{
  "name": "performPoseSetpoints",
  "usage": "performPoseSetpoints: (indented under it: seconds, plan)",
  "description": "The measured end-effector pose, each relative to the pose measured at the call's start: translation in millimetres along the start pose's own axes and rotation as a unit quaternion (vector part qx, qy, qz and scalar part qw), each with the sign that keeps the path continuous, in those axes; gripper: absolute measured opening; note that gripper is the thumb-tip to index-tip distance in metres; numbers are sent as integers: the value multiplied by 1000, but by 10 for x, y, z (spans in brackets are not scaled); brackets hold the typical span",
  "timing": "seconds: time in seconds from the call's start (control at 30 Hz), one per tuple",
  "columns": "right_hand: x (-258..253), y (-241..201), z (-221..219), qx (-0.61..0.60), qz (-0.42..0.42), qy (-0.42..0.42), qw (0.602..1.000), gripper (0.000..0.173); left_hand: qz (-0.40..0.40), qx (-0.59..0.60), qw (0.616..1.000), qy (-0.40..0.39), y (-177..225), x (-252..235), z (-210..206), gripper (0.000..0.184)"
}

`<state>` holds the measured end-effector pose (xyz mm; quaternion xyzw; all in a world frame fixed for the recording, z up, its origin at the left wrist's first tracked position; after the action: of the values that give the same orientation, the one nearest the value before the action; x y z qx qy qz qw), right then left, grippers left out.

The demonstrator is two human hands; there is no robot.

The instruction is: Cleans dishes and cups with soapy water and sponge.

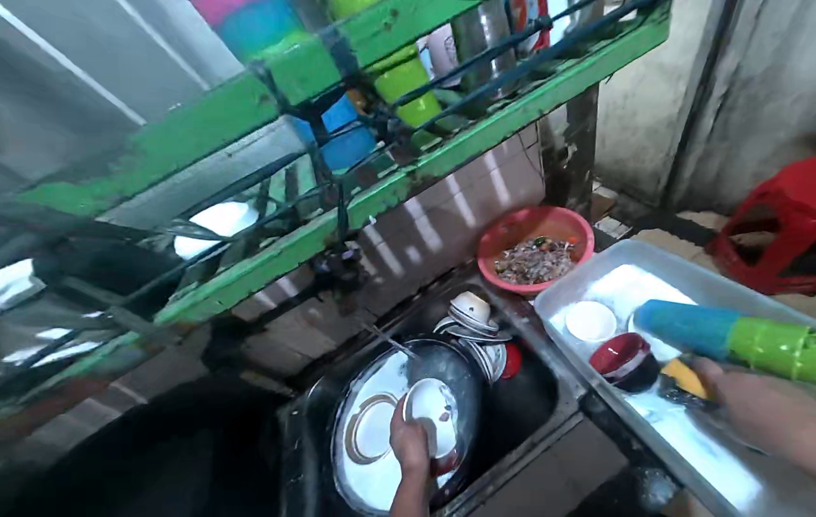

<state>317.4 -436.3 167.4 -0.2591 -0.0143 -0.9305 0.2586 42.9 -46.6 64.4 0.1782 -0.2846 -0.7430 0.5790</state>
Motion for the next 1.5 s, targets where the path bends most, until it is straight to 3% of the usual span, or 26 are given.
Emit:
performPoseSetpoints:
  seconds: [0.37, 0.47, 0.57, 0.67, 0.87, 1.27, 1.37, 1.5]
  plan:
    - [-49, 11, -52, 17, -25, 14, 999, 65, 144, 33, 989, -5, -609, -22, -188, 57]
    - [-39, 12, -52, 10, -22, 18, 1000, 65, 202, 147, 968, -7, -747, -108, -200, 58]
    - [-26, -4, -38, 7, -22, 15, 1000, 66, 222, 316, 922, 10, -725, -120, -173, 56]
    - [-17, -21, -9, 8, -25, 9, 1000, 65, 216, 383, 898, 9, -424, -77, -23, 54]
    - [-14, -1, 9, -3, -12, 8, 1000, 61, 177, 417, 890, -42, 291, -13, 139, 52]
    - [16, 8, 61, -32, 15, -9, 999, 55, 127, 478, 852, -172, 2011, 458, -10, 45]
    - [14, 14, 60, -39, 28, -12, 999, 55, 103, 477, 856, -172, 2340, 518, -21, 36]
    - [0, 27, 48, -46, 40, -10, 998, 54, 36, 439, 882, -169, 2663, 600, -48, 38]
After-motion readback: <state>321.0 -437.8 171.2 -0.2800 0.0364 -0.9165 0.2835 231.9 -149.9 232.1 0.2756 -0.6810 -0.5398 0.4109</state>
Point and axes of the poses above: each hand's wrist, its own x-axis away from the middle knuckle, its own z-axis out of the back of the hand, y = z × x, the point moved 2 cm from there along -x, towards the middle knuckle
